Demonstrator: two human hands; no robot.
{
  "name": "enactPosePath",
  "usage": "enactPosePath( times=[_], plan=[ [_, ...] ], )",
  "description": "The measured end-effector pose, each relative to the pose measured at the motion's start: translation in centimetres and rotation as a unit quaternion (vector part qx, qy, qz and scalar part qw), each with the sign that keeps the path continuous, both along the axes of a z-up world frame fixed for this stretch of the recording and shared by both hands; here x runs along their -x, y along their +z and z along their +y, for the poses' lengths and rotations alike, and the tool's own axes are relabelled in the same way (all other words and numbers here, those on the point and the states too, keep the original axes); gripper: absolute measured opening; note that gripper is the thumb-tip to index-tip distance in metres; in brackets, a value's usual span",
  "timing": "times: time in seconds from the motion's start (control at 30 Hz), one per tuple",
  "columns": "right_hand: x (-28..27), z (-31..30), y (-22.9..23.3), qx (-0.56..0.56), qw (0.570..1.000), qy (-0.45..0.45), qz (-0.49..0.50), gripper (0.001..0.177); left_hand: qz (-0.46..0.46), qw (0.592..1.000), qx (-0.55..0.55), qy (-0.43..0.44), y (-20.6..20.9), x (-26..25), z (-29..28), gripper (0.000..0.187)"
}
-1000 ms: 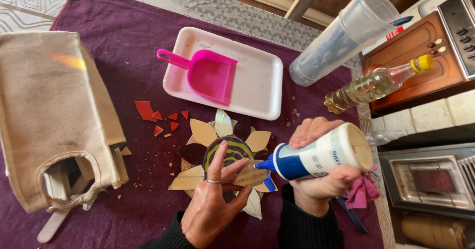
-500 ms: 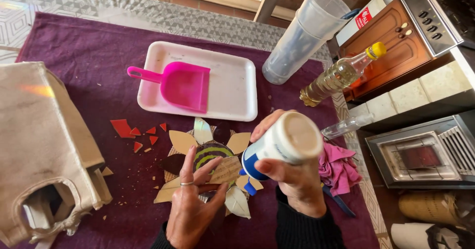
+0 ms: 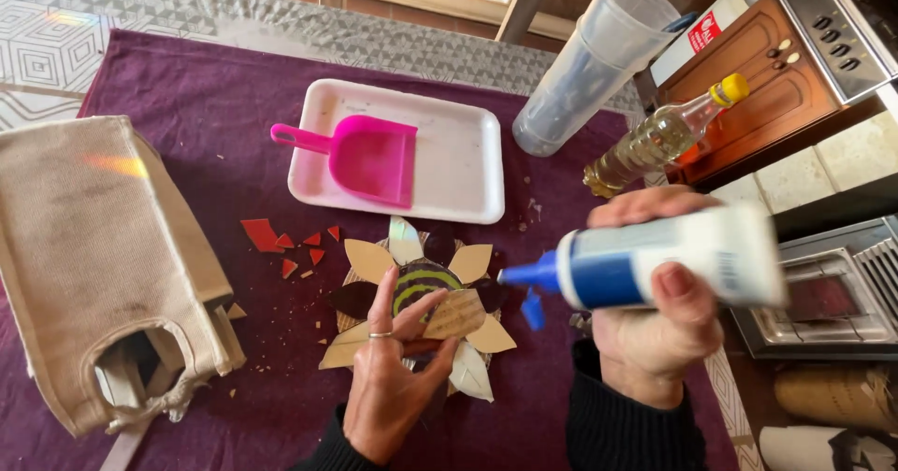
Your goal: Gluing decorative tiles onto a wooden sunflower base to create mosaic art.
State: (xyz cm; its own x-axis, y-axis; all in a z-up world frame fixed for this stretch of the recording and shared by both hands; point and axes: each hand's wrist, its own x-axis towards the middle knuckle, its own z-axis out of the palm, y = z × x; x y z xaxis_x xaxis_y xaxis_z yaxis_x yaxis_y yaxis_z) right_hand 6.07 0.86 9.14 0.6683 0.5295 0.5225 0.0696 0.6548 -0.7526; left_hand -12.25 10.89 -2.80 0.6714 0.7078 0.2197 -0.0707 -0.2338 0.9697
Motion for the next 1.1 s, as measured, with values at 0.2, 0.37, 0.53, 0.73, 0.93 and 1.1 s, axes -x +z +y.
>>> enactPosePath(
  times=[0.2, 0.37, 0.53, 0.73, 0.93, 1.1],
  plan=[
    [0.9, 2.5, -1.7, 0.082, 0.996, -0.008, -0.021, 0.044, -0.013, 0.997, 0.067, -0.041, -0.2, -0.1, -0.1, 0.106],
    [0.1, 3.7, -3.3, 0.071, 0.995, -0.069, 0.013, 0.045, 0.005, 0.995, 0.081, -0.065, -0.1, -0.2, 0.1, 0.108],
    [-0.3, 3.1, -4.4, 0.025, 0.998, -0.056, -0.01, 0.062, -0.002, 0.992, 0.102, -0.072, -0.3, -0.2, -0.5, 0.108],
    [0.4, 3.2, -4.5, 0.03, 0.999, -0.032, -0.022, 0.075, -0.012, 0.994, 0.086, -0.07, -0.8, -0.1, -0.6, 0.108],
    [0.8, 3.2, -4.5, 0.044, 0.997, -0.043, -0.045, 0.088, -0.003, 0.994, 0.082, -0.078, -0.6, -0.1, -0.4, 0.108],
    [0.9, 3.1, -4.6, 0.051, 0.997, -0.035, -0.039, 0.092, -0.012, 0.993, 0.085, -0.078, -0.7, -0.2, -0.3, 0.106]
  ],
)
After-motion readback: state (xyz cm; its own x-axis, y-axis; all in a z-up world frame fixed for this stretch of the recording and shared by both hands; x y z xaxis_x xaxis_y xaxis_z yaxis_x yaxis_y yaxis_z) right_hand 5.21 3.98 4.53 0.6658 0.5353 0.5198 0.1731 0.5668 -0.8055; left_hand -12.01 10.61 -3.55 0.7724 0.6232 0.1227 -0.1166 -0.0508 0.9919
